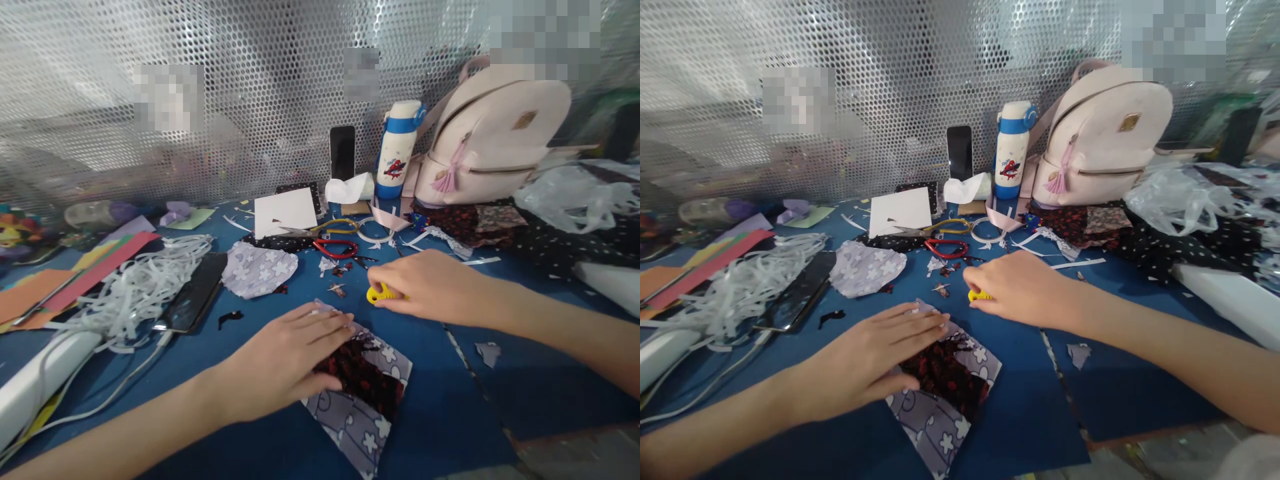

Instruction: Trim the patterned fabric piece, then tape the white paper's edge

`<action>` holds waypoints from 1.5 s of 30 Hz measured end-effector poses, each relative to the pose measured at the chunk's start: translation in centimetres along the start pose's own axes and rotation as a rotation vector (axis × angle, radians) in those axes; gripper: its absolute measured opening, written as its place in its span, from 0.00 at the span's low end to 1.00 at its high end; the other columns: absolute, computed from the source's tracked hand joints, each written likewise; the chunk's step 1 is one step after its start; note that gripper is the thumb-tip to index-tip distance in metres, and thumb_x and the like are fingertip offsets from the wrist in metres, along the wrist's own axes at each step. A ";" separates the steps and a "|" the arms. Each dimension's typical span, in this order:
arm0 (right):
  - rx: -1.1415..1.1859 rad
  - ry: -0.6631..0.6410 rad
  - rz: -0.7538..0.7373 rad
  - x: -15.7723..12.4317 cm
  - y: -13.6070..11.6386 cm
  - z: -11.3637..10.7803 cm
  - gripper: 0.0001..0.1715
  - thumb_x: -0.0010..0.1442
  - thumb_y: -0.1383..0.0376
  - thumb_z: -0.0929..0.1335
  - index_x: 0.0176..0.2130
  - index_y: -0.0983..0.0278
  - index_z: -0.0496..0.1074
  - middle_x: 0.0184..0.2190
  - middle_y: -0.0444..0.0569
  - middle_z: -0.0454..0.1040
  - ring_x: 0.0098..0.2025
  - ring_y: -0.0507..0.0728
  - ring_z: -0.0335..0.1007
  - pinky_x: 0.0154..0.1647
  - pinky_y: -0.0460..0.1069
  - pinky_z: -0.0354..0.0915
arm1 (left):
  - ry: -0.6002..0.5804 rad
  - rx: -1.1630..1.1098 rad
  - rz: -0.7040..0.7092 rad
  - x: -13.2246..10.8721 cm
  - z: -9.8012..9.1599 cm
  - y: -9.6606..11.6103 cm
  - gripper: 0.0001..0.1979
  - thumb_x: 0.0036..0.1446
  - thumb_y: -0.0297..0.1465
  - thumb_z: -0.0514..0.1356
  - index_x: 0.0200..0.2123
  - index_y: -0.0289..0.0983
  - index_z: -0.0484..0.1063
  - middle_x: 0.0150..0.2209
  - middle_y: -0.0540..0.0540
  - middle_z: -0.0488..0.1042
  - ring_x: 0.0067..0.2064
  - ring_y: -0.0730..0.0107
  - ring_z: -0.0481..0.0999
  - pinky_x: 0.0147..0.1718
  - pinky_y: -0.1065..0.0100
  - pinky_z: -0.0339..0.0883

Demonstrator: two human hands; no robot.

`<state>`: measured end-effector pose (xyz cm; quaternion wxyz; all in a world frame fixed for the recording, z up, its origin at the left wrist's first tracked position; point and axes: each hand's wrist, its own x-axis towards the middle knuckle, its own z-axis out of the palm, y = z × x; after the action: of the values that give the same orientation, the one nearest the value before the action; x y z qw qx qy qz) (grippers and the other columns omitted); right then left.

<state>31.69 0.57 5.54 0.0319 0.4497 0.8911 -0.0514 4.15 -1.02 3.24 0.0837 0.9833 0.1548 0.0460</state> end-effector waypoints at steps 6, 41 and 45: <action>-0.202 -0.050 0.073 -0.5 2.2 0.7 0.21 0.62 0.49 0.70 0.41 0.63 0.68 0.38 0.49 0.77 0.37 0.62 0.76 0.25 0.49 0.42 | -0.123 -0.053 0.021 -0.9 1.2 0.9 0.40 0.67 0.54 0.48 0.71 0.32 0.49 0.72 0.40 0.50 0.73 0.59 0.51 0.72 0.56 0.35; 0.897 0.248 -0.002 0.9 0.6 2.8 0.13 0.68 0.58 0.65 0.33 0.63 0.66 0.23 0.39 0.64 0.24 0.49 0.58 0.26 0.45 0.55 | 0.432 -0.063 0.259 -2.7 2.9 4.0 0.14 0.68 0.36 0.59 0.39 0.33 0.79 0.45 0.47 0.83 0.48 0.69 0.82 0.65 0.66 0.64; 0.998 0.332 -0.072 1.7 -1.8 2.9 0.08 0.65 0.60 0.67 0.36 0.63 0.68 0.26 0.40 0.68 0.24 0.47 0.63 0.25 0.44 0.58 | 0.394 -0.046 0.245 -2.9 2.0 3.1 0.17 0.71 0.37 0.55 0.42 0.31 0.79 0.45 0.46 0.83 0.48 0.66 0.83 0.59 0.64 0.72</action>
<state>29.25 0.46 2.65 -0.3295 0.3812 0.7664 -0.3985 2.55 -5.14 1.67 0.0679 0.9647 0.0464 0.2503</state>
